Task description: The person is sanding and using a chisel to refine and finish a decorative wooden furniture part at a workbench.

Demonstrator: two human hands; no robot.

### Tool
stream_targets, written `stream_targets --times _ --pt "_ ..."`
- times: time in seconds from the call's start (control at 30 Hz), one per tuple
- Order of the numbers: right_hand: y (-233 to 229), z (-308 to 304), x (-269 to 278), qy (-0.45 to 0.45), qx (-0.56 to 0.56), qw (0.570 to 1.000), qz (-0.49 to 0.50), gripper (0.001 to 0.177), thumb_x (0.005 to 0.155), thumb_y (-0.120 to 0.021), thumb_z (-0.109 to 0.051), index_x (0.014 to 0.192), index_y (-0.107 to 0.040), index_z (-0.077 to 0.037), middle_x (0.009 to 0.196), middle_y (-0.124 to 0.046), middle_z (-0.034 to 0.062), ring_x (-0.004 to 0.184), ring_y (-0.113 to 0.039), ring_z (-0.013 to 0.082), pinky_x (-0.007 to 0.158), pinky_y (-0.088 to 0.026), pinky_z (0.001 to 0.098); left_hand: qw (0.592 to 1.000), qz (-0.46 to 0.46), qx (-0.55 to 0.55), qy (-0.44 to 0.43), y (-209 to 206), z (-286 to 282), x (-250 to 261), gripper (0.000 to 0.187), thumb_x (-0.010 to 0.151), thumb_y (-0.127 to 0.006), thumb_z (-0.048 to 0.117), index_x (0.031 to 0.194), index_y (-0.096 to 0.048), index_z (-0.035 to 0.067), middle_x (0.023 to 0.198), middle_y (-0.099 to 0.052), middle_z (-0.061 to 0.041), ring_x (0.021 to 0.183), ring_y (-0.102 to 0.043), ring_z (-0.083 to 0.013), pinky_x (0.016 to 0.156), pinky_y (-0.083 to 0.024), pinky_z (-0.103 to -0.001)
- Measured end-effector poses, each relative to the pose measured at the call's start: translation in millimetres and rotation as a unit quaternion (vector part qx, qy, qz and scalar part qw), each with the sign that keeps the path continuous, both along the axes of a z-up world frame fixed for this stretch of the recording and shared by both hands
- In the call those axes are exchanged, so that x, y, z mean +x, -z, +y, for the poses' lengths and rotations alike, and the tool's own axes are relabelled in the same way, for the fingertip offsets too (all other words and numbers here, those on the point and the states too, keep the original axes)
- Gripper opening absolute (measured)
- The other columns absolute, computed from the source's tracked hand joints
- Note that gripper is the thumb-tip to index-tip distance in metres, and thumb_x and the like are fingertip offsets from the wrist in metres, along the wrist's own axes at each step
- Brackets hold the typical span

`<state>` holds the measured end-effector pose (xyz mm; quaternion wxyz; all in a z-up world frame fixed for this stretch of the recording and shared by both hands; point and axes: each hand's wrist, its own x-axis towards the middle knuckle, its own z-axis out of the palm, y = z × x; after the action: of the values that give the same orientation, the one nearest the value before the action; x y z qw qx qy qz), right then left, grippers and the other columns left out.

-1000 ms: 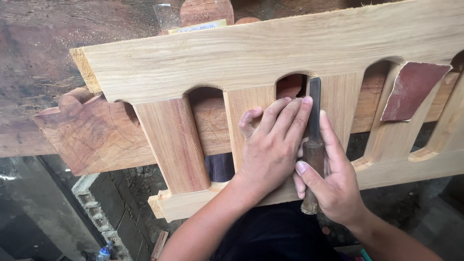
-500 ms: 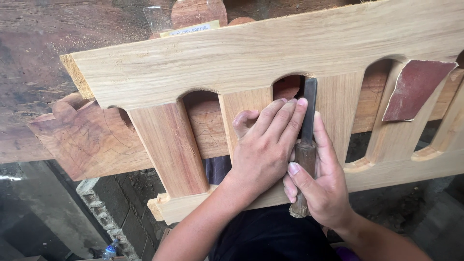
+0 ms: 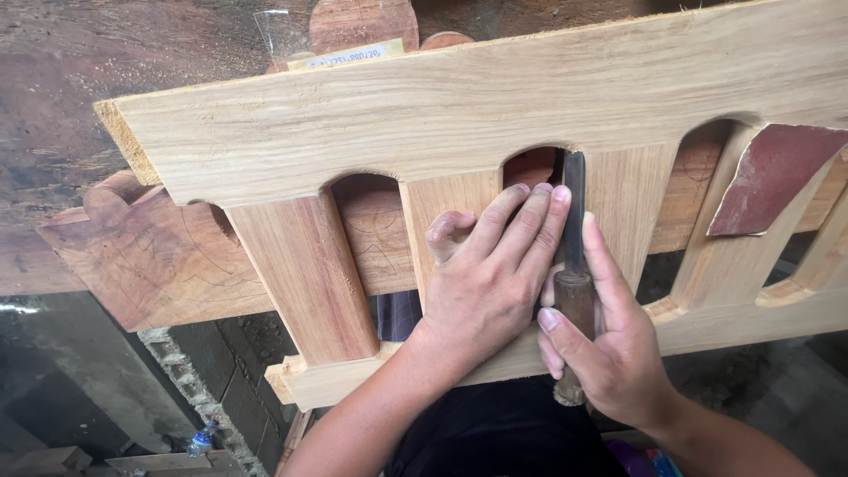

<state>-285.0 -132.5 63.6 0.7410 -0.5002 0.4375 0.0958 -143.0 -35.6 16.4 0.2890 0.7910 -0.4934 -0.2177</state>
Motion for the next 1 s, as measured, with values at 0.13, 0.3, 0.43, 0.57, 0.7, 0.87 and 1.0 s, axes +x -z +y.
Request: stream_targets --times 0.13,0.3,0.43,0.57,0.7,0.87,1.0 --pt "-2 -11 -5 -0.017 0.001 1.000 0.013 0.094 0.093 -0.058 0.001 0.168 -0.001 -0.013 0.101 -0.057 0.0073 0.063 -0.059 0.0089 0.052 -0.055 0.0237 0.999 -0.037 0.025 0.012 -1 -1 -1 0.059 0.094 -0.058 0.021 0.150 -0.056 0.002 0.148 -0.059 -0.009 0.139 -0.053 -0.0239 0.119 -0.032 -0.042" --pt "-5 -23 -3 -0.064 -0.016 0.997 0.025 0.092 0.093 -0.058 0.002 0.169 -0.006 -0.012 0.100 -0.059 0.0071 0.063 -0.059 0.0076 0.051 -0.055 0.0226 0.997 -0.070 0.041 0.000 -1 -2 -4 0.056 0.096 -0.058 0.021 0.150 -0.058 0.006 0.147 -0.060 -0.004 0.139 -0.052 -0.0189 0.118 -0.018 -0.047" --pt "-7 -32 -1 -0.070 -0.004 0.997 0.040 0.093 0.092 -0.058 0.004 0.169 -0.008 -0.013 0.103 -0.056 0.0061 0.063 -0.058 0.0080 0.050 -0.054 0.0232 0.997 -0.071 0.043 -0.001 -2 -2 -4 0.056 0.097 -0.058 0.020 0.151 -0.058 0.006 0.147 -0.059 -0.004 0.139 -0.052 -0.0186 0.119 -0.019 -0.048" --pt "-7 -40 -2 -0.091 0.002 0.995 0.051 0.094 0.090 -0.059 0.004 0.168 -0.011 -0.014 0.104 -0.057 0.0053 0.063 -0.058 0.0084 0.051 -0.054 0.0238 0.997 -0.066 0.044 0.001 -2 -2 -4 0.058 0.096 -0.057 0.021 0.152 -0.057 0.005 0.148 -0.058 -0.005 0.139 -0.052 -0.0187 0.116 -0.020 -0.048" --pt "1 -49 -25 -0.122 -0.004 0.992 0.010 0.094 0.097 -0.062 0.004 0.176 -0.014 -0.012 0.109 -0.059 0.0048 0.069 -0.060 0.0079 0.056 -0.055 0.0230 0.996 -0.073 0.049 0.002 -3 -4 -3 0.058 0.095 -0.057 0.022 0.151 -0.056 0.005 0.148 -0.058 -0.005 0.138 -0.052 -0.0179 0.116 -0.021 -0.048" --pt "2 -59 -22 -0.143 0.002 0.989 0.043 0.095 0.094 -0.063 0.003 0.175 -0.017 -0.015 0.107 -0.059 0.0047 0.065 -0.058 0.0082 0.053 -0.055 0.0240 0.996 -0.078 0.052 -0.007 -2 -4 -5 0.057 0.097 -0.057 0.021 0.152 -0.056 0.005 0.148 -0.059 -0.004 0.139 -0.052 -0.0170 0.117 -0.020 -0.048" --pt "10 -74 -30 -0.207 -0.003 0.977 0.049 0.096 0.095 -0.068 0.000 0.174 -0.017 -0.019 0.103 -0.061 0.0063 0.064 -0.058 0.0092 0.053 -0.055 0.0251 0.996 -0.071 0.030 -0.032 -4 -6 -4 0.054 0.098 -0.056 0.017 0.149 -0.056 0.003 0.145 -0.059 -0.006 0.135 -0.054 -0.0178 0.115 -0.025 -0.048"
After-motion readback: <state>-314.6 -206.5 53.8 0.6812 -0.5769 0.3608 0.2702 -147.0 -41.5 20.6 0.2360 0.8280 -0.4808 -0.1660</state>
